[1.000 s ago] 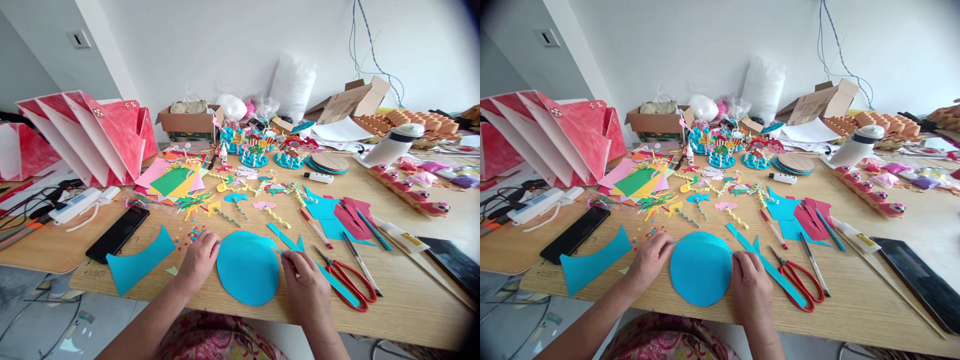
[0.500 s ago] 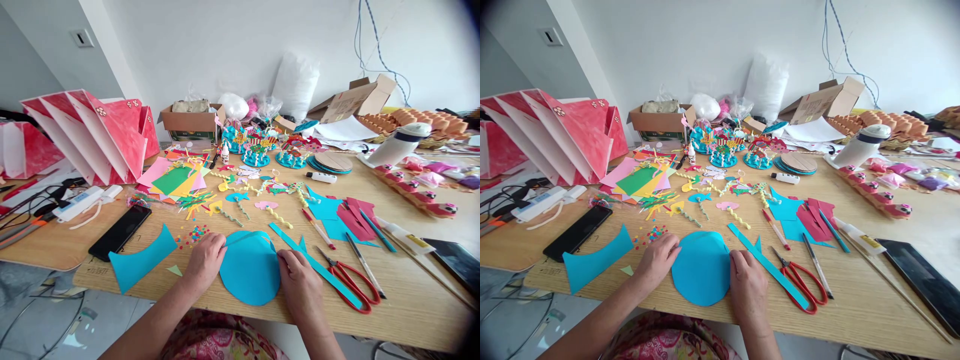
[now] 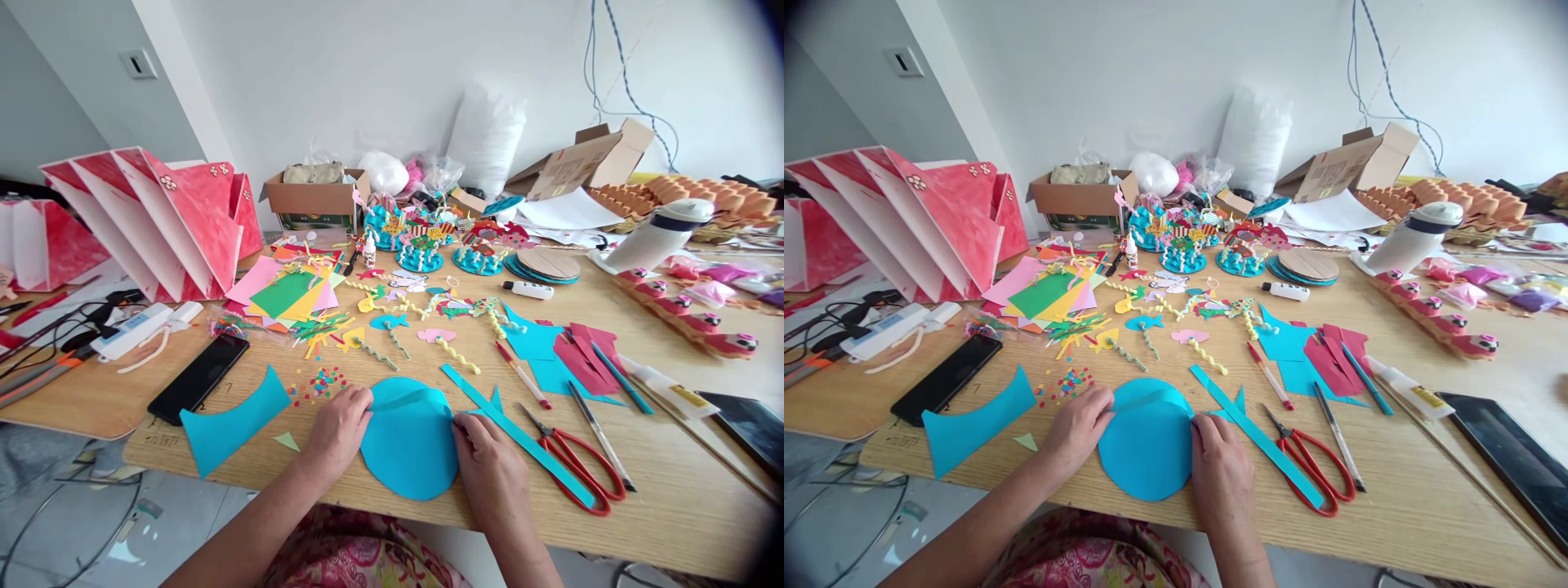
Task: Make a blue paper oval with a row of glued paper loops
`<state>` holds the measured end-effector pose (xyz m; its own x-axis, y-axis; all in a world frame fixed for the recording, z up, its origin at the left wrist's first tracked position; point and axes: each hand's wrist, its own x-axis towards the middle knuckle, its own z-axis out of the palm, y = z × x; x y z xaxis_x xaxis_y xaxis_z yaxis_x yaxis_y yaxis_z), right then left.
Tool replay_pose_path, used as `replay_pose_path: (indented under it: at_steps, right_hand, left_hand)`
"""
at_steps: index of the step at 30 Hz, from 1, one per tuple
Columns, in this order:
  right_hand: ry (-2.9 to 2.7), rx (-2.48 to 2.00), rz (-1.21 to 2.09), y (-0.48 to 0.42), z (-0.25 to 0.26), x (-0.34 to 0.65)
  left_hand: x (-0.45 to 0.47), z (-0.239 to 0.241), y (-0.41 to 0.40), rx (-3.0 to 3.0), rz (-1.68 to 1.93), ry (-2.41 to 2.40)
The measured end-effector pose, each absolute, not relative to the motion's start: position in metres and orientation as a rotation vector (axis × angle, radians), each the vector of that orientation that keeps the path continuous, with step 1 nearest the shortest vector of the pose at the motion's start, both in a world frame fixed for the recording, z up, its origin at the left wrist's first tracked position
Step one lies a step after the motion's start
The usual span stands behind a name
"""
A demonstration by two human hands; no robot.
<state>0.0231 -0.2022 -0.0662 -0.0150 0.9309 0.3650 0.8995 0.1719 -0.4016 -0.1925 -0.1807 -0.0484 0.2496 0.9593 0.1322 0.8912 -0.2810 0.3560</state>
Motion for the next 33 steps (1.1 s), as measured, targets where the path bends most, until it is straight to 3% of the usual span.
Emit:
replay_pose_path:
  at_steps: [12,17,22,27,33]
  right_hand:
    - [-1.854,-1.782,0.174,-0.205,-0.05,0.029]
    - [-1.805,-1.693,0.466,-0.217,-0.029,0.021]
    - [-1.681,-1.493,0.022,-0.232,-0.009,0.015]
    - [-1.908,-1.344,0.463,-0.237,-0.019,-0.002]
    - [-2.226,-1.503,0.075,-0.208,-0.04,-0.021]
  left_hand:
    - [-0.192,-0.044,-0.183,2.283,0.413,1.713]
    - [-0.193,-0.049,-0.183,2.329,0.387,1.718]
    - [-0.196,-0.056,-0.182,2.396,0.4,1.711]
    - [-0.195,-0.057,-0.183,2.383,0.426,1.725]
    - [-0.194,-0.053,-0.185,2.382,0.444,1.706]
